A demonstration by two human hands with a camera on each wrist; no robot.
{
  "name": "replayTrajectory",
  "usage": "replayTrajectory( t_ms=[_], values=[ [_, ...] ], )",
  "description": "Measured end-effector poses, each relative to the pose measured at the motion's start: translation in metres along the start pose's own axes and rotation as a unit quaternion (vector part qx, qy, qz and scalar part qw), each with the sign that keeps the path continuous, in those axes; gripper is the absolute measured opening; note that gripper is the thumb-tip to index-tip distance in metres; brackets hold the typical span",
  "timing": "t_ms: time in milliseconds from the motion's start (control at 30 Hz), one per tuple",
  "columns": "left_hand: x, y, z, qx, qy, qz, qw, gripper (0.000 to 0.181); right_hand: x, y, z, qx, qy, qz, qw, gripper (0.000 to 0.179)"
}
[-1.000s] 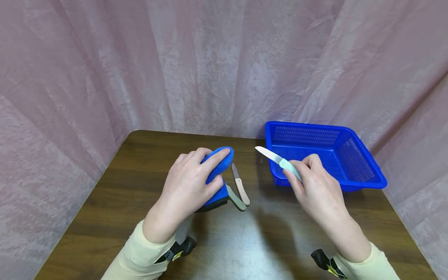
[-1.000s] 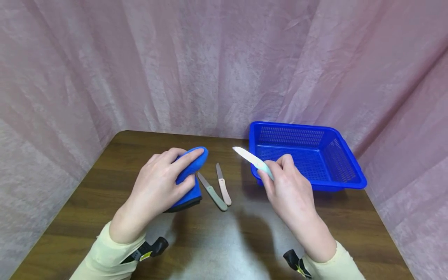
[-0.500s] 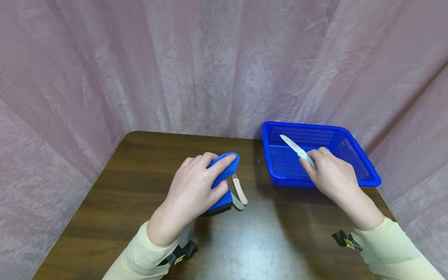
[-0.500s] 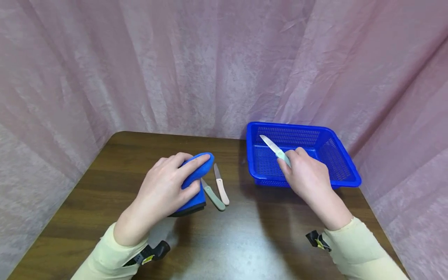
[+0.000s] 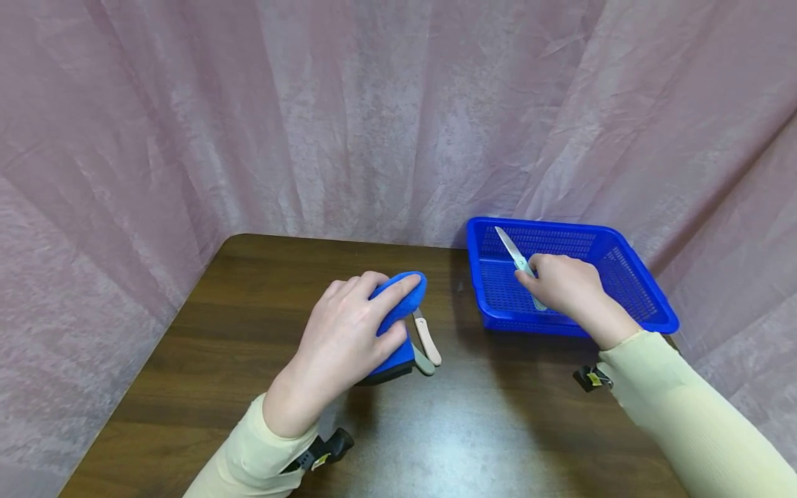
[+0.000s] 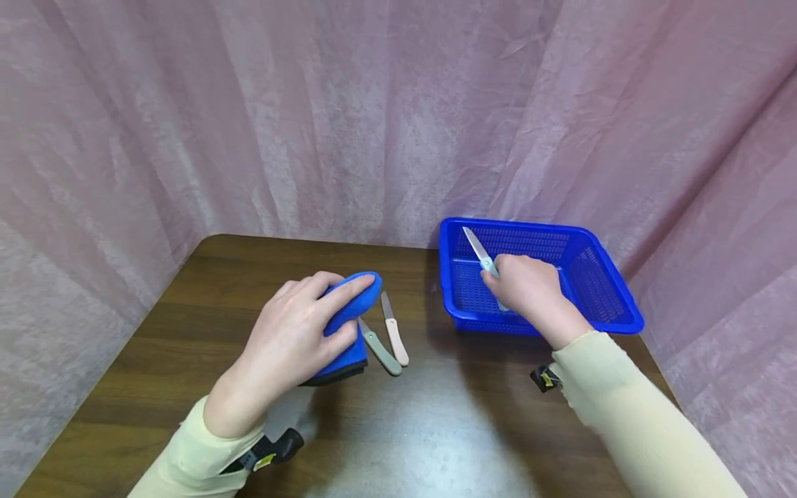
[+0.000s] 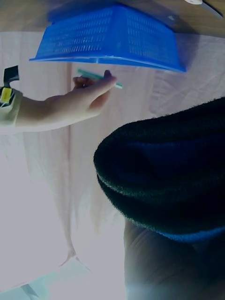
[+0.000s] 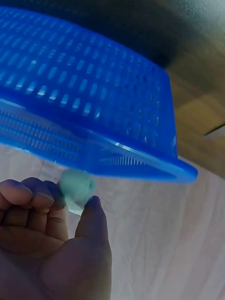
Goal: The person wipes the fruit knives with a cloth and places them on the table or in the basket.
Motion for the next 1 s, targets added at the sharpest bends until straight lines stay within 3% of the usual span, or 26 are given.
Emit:
replayTrajectory(
  t_ms=[267,733,1000],
  values=[
    [0.0,0.002,-0.003,-0.002,-0.002,-0.002,1.0,0.056,-0.021,0.021,-0.002,-0.015,-0.004,0.065,0.9977,0.045],
    [-0.001,0.004,-0.005,-0.005,0.0,0.001,1.0,0.057,-0.053,0.04,-0.014,-0.048,0.003,0.162,0.9856,0.049],
    [-0.003,0.004,-0.006,-0.004,0.0,0.007,1.0,0.057,-0.069,0.046,-0.018,-0.065,-0.001,0.169,0.9834,0.048]
  ],
)
Point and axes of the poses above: each hand's wrist, its own y-axis towards the middle knuckle, its own x-axis out of the back of the hand, z = x × y, the point moved 8 cm from there along y, towards the middle knuckle, and after that the axes turned 7 degrees about y, right-handed, at the moved point
